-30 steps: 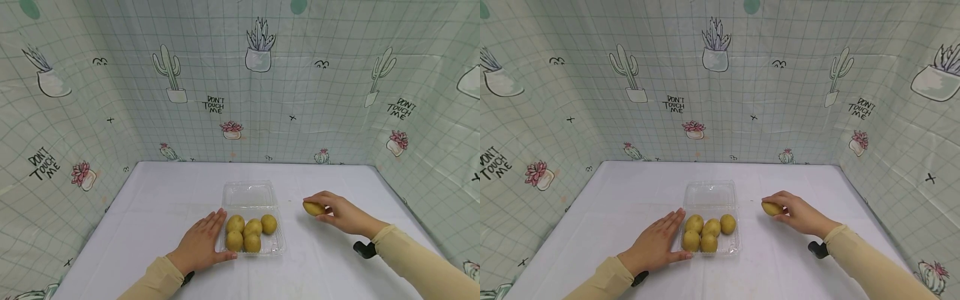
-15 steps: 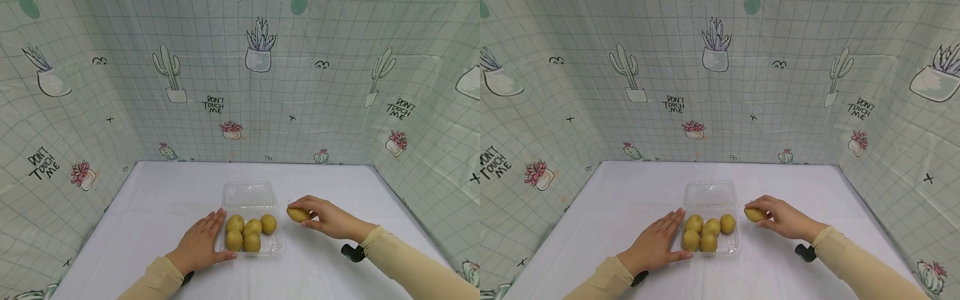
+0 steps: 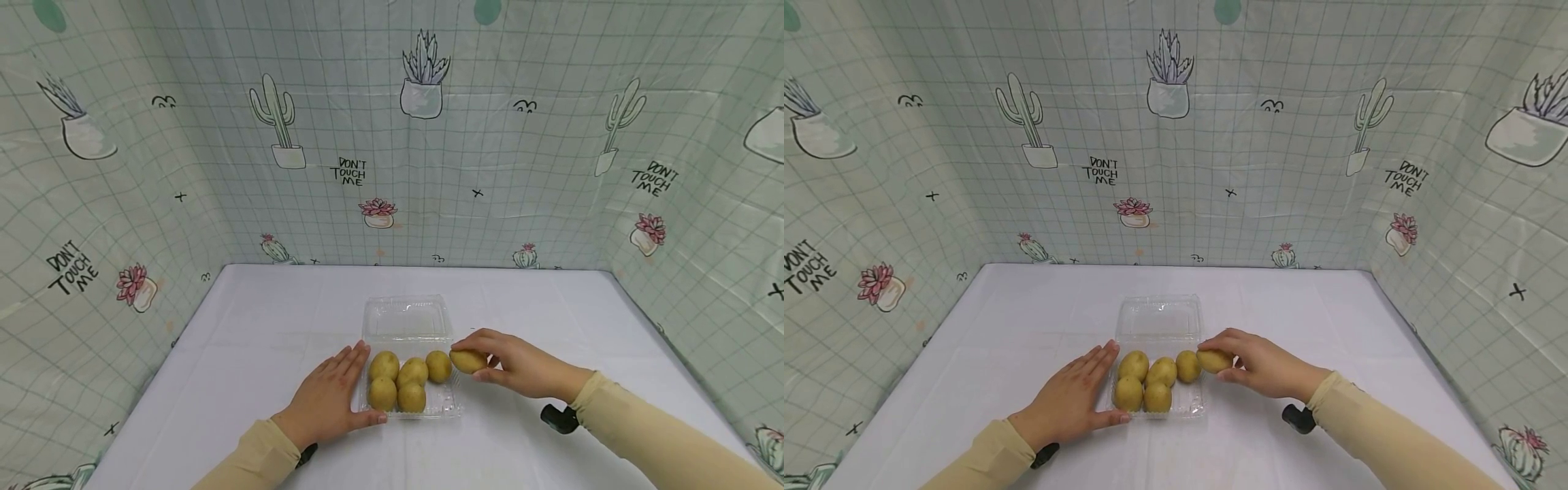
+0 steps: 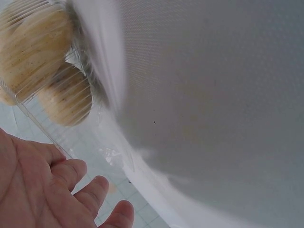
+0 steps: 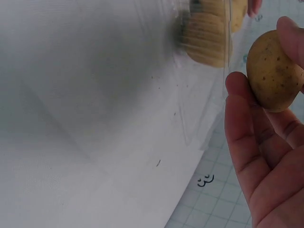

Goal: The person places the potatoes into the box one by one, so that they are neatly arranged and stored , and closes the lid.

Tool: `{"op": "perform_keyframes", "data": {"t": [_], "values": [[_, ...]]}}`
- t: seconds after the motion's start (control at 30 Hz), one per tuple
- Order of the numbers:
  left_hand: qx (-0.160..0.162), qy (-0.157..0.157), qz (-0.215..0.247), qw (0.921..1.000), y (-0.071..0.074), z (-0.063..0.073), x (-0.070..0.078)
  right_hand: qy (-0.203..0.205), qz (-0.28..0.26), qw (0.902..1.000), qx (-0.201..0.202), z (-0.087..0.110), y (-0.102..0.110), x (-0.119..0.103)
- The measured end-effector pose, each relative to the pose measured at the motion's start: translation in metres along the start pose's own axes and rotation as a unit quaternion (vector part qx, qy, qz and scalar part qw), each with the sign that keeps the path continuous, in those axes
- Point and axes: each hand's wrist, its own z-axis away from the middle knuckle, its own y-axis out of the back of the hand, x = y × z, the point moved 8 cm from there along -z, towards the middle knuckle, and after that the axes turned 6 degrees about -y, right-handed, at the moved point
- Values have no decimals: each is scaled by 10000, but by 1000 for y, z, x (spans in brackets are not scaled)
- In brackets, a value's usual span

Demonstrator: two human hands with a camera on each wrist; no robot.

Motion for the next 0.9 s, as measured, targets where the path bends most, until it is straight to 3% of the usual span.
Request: {"op": "perform_keyframes", "data": {"t": [0.47, 0.9], "values": [[-20, 19, 0, 10000, 0, 0, 0, 214, -294, 9989, -294, -8, -15, -8], [-48, 50, 68, 10000, 0, 0, 0, 367, -144, 9985, -377, -12, -24, -18]]}}
